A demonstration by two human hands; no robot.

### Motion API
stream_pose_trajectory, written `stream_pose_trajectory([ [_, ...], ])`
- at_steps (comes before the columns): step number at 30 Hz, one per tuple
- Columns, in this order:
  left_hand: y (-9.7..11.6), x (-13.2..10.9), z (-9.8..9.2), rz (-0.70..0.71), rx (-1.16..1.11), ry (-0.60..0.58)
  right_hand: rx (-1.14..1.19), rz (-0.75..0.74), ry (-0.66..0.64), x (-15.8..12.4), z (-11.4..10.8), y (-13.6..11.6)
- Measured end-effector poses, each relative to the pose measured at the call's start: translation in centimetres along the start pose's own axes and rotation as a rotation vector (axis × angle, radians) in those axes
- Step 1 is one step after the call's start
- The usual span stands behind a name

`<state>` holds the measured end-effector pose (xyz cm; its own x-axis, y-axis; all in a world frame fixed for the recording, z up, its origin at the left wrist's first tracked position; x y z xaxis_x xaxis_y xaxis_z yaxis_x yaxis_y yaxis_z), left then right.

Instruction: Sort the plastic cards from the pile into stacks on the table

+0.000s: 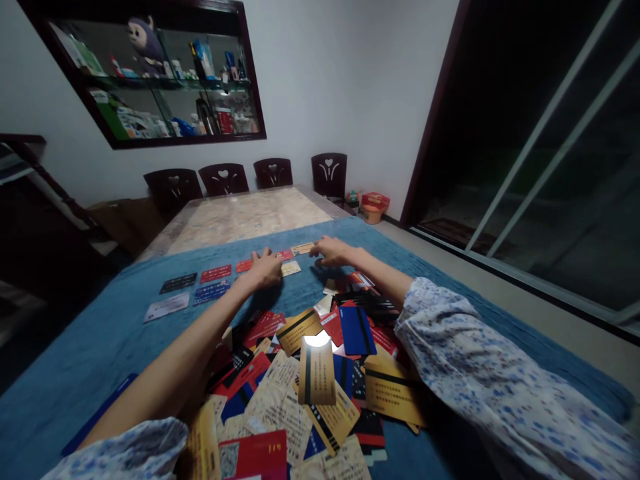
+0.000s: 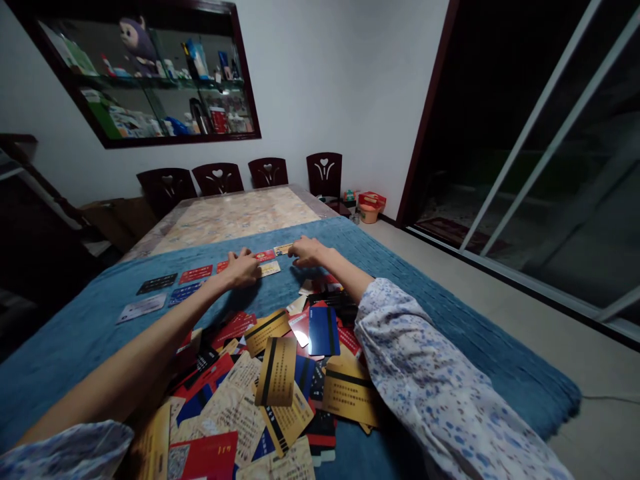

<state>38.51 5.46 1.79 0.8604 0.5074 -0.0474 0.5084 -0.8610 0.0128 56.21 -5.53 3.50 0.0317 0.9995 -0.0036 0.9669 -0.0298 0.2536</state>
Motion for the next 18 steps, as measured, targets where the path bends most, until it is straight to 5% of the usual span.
stream_pose_trajectory([
  [9,2.7,-0.2,-0.1,0.131,-0.045,0.078,-0.003,0.053,0.074,-5.4,1.9,3.6],
  [18,9.1,-0.5,0.1,0.353,-0.167,0.149,-0.039,0.131,0.034,-11.8,2.8,5.2],
])
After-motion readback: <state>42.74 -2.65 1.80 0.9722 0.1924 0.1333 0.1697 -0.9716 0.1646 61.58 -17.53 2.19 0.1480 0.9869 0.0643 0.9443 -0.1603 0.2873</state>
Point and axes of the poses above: each hand's wrist, its own x-axis towards the middle knuckle, its own z-axis out of the palm, y = z × x, the point moved 1 cm from there along x, towards the middle knuckle, and after that the axes turned 13 degrees about -x, right-handed, at the moved point
